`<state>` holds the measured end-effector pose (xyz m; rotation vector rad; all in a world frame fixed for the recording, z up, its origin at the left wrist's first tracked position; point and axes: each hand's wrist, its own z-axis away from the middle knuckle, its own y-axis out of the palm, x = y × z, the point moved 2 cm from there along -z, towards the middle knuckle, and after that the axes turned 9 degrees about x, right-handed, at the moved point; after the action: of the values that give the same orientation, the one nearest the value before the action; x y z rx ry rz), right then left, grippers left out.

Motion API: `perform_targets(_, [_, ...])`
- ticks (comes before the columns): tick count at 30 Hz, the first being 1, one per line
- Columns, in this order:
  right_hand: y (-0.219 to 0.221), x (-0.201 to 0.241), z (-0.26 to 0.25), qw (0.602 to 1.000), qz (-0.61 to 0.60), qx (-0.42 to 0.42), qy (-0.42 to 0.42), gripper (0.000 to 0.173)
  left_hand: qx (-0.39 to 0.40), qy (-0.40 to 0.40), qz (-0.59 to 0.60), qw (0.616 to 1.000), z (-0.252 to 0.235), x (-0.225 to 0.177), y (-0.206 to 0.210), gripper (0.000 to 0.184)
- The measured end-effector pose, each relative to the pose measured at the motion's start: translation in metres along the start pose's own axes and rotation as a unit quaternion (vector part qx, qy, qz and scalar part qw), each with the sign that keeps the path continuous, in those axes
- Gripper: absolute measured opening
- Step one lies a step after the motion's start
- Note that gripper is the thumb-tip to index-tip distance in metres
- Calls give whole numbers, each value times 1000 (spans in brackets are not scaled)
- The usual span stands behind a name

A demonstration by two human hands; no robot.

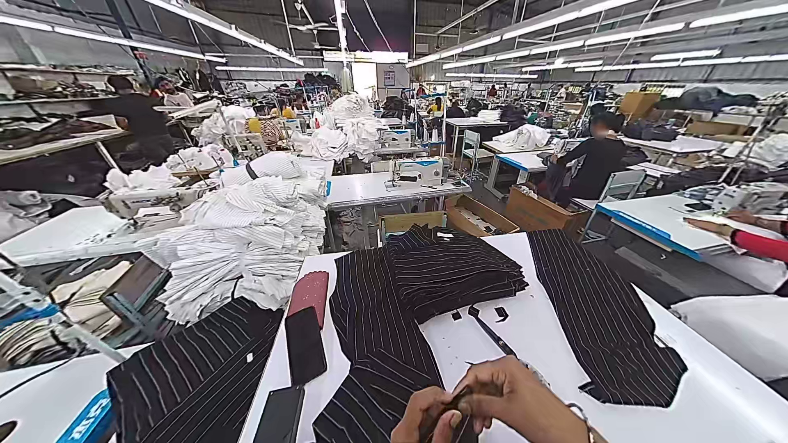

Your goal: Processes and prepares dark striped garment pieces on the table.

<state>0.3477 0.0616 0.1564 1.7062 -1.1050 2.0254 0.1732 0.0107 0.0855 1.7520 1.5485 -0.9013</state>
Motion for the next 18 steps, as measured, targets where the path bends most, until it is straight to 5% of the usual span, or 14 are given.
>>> perform_targets(5, [-18,48,11,986,122,-4,-111,17,44,26,-22,998,7,-10,-33,14])
perform_targets(18, [-22,119,-5,933,240,-99,-248,20,-132,105,-130,977,23,-31,-53,15])
